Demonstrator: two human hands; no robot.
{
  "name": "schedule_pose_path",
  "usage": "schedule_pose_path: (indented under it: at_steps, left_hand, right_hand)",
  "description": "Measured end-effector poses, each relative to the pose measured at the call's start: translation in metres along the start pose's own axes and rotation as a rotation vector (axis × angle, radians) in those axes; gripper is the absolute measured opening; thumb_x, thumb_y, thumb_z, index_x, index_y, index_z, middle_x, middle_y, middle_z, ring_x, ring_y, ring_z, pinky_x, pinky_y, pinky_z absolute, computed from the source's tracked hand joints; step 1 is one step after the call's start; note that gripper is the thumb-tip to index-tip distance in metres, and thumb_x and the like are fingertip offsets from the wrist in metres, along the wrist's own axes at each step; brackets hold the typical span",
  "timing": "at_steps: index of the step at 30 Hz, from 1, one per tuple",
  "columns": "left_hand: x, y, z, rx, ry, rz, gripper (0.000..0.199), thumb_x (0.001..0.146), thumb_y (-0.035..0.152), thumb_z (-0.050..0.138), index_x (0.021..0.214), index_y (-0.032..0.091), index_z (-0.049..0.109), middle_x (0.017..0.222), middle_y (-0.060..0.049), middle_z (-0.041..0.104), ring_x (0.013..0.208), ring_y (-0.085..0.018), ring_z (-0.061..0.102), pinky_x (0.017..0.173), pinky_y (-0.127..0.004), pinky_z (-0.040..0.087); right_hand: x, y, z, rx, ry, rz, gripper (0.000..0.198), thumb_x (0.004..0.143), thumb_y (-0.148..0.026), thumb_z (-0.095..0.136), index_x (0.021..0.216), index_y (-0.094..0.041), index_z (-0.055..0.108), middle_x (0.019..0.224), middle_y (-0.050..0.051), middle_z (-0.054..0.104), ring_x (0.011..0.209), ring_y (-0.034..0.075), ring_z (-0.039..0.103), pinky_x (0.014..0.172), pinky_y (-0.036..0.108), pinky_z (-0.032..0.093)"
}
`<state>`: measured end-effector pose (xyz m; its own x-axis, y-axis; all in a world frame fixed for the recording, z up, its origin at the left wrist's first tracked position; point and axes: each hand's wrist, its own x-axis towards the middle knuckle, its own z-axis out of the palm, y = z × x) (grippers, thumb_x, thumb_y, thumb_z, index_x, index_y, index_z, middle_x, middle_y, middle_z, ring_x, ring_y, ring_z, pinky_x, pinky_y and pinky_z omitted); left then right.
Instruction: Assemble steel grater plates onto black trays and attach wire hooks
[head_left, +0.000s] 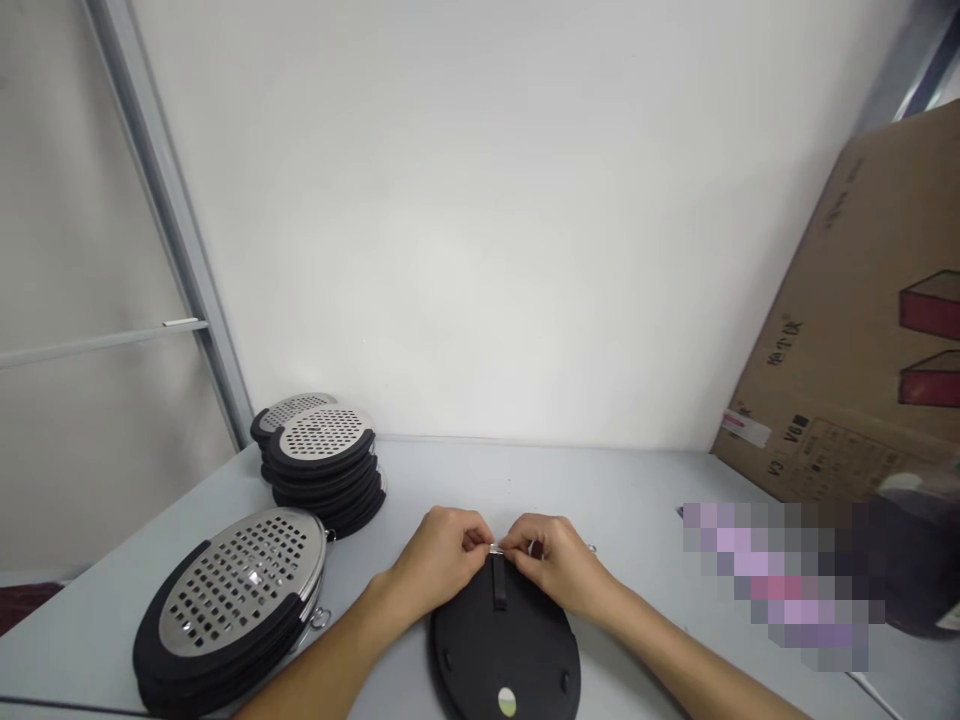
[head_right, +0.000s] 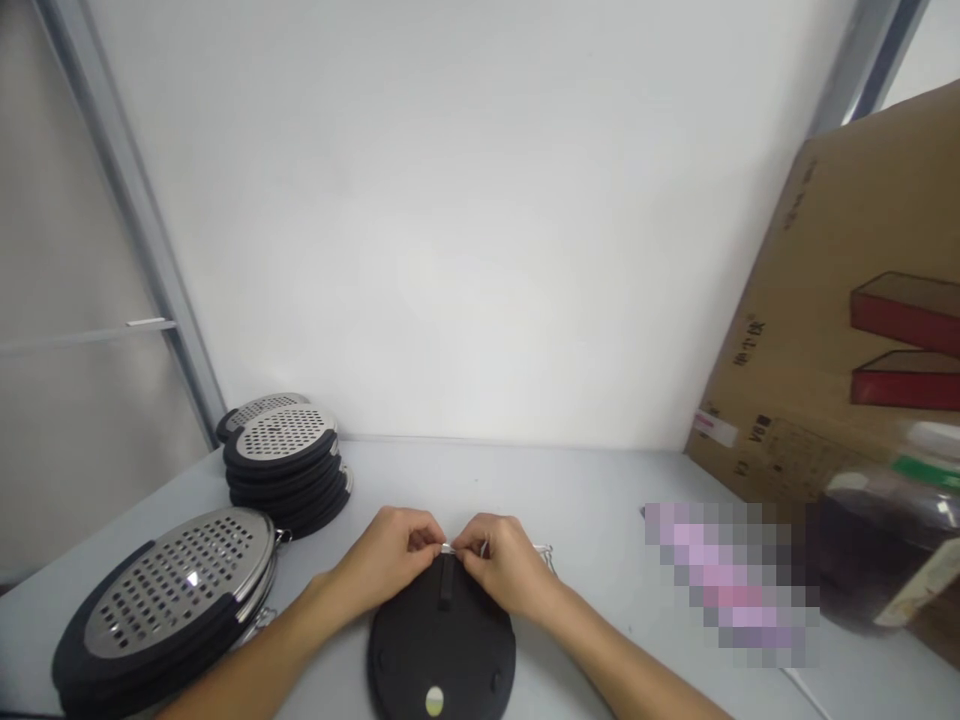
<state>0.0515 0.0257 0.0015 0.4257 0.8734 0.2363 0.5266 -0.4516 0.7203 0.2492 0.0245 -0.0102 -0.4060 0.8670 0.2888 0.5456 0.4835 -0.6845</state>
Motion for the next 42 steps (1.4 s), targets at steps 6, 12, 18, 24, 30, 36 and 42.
schedule_pose_path:
  at_steps: [6, 12, 18, 24, 30, 36, 42]
  left_hand:
    - [0.000, 0.002, 0.000, 0.023, 0.014, 0.024, 0.020, 0.076, 0.014, 0.052, 0.081, 0.019, 0.072, 0.076, 0.000, 0.072, 0.067, -0.012, 0.063, 0.063, -0.020, 0.045]
    - [0.000, 0.002, 0.000, 0.088, 0.010, 0.046, 0.021, 0.074, 0.011, 0.051, 0.077, 0.018, 0.072, 0.073, 0.000, 0.071, 0.065, -0.012, 0.062, 0.060, -0.020, 0.042]
    - [0.000, 0.001, 0.000, 0.115, 0.006, 0.058, 0.024, 0.072, 0.010, 0.051, 0.077, 0.018, 0.073, 0.072, 0.000, 0.070, 0.065, -0.012, 0.060, 0.061, -0.021, 0.040]
    - [-0.001, 0.005, 0.001, 0.156, 0.012, 0.045, 0.025, 0.072, 0.009, 0.051, 0.077, 0.019, 0.074, 0.074, 0.000, 0.072, 0.067, -0.013, 0.062, 0.063, -0.021, 0.041]
    - [-0.001, 0.004, 0.004, 0.211, 0.029, 0.040, 0.026, 0.071, 0.010, 0.051, 0.076, 0.019, 0.074, 0.074, -0.001, 0.072, 0.066, -0.014, 0.062, 0.063, -0.023, 0.041]
    - [0.000, 0.002, 0.008, 0.210, 0.048, 0.027, 0.028, 0.069, 0.009, 0.050, 0.077, 0.019, 0.075, 0.076, -0.002, 0.073, 0.068, -0.015, 0.064, 0.064, -0.023, 0.043]
    - [0.000, 0.001, 0.013, 0.221, 0.055, 0.044, 0.030, 0.071, 0.009, 0.050, 0.080, 0.020, 0.076, 0.080, -0.003, 0.075, 0.072, -0.016, 0.066, 0.069, -0.024, 0.046]
  right_hand:
    - [0.000, 0.000, 0.000, -0.022, 0.003, -0.012, 0.023, 0.075, -0.007, 0.052, 0.074, -0.020, 0.070, 0.076, 0.000, 0.068, 0.069, 0.013, 0.060, 0.063, 0.023, 0.043]
    - [-0.001, 0.002, 0.001, -0.029, -0.001, -0.045, 0.024, 0.074, -0.003, 0.051, 0.073, -0.020, 0.069, 0.075, 0.000, 0.067, 0.069, 0.013, 0.059, 0.064, 0.022, 0.042]
    - [-0.004, 0.003, 0.005, -0.060, 0.010, -0.085, 0.022, 0.081, -0.006, 0.050, 0.076, -0.020, 0.067, 0.076, 0.000, 0.065, 0.070, 0.013, 0.059, 0.063, 0.023, 0.041]
    - [-0.011, 0.002, 0.009, -0.130, 0.007, -0.145, 0.023, 0.088, -0.008, 0.042, 0.076, -0.018, 0.058, 0.077, 0.002, 0.059, 0.072, 0.015, 0.056, 0.066, 0.026, 0.042]
    - [-0.015, 0.000, 0.013, -0.178, 0.001, -0.203, 0.026, 0.088, -0.004, 0.034, 0.083, -0.018, 0.055, 0.087, 0.006, 0.055, 0.082, 0.018, 0.054, 0.073, 0.029, 0.044]
    - [-0.018, -0.002, 0.016, -0.204, 0.027, -0.198, 0.022, 0.082, 0.000, 0.038, 0.079, -0.019, 0.050, 0.084, 0.004, 0.053, 0.080, 0.018, 0.053, 0.071, 0.029, 0.044]
    - [-0.018, -0.002, 0.021, -0.237, 0.090, -0.167, 0.022, 0.075, 0.002, 0.042, 0.075, -0.019, 0.048, 0.078, 0.002, 0.052, 0.075, 0.017, 0.052, 0.067, 0.027, 0.041]
